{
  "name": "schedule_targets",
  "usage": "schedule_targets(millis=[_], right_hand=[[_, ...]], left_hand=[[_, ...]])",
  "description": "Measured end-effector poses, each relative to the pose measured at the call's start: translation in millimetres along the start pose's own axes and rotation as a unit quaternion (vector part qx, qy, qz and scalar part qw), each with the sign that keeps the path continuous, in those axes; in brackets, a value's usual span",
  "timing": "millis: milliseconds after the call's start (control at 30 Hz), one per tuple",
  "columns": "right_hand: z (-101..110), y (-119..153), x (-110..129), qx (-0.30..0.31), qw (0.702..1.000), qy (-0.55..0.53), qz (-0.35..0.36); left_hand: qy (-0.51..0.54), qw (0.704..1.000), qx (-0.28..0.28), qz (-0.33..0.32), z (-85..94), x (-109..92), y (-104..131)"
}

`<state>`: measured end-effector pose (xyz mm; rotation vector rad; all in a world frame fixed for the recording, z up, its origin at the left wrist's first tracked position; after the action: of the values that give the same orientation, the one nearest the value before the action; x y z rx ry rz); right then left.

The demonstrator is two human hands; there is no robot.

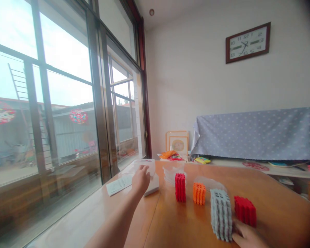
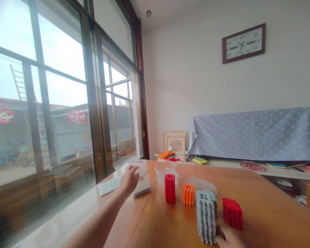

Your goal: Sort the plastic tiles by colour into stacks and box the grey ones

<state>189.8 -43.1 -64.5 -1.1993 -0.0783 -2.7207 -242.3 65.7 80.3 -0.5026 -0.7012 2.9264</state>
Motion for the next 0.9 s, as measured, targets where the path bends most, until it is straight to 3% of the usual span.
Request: schedule_targets(millis=[233,433,667,900], right_hand=[[2.6,8.6,18.6,-0.006,1.0,-0.015,-0.014],[5.7,11.3,23.5,-0.004,1.0,-0.01,-0.019],[6.4,9.0,20.9,-0.009,1.0,-0.017,-0.024],[8.4,11.6,25.2,0.005,1.0,-0.014,-0.018]], left_hand=[[-0.032,0.999,0.001,-0.033,14.0,-12.5,-3.1],[-0.07,0.994,-0.008,-0.085,38.2,-38.4,20.6],[-0.044,0.984,0.045,-0.167,52.4,-85.7,84.0],[0.029,0.967,0.157,-0.198,30.9,-135.0,162.1]])
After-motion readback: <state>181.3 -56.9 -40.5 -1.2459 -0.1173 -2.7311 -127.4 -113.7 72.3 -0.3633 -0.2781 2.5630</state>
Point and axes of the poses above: each hand's wrist, its own y-axis away from the middle knuckle, its own z-axis out of the back of the hand, x = y × z, the point moved 2 cm from there along -y, towards the middle knuckle, and after that the axes turned 11 degrees about x, right-handed, at the moved point
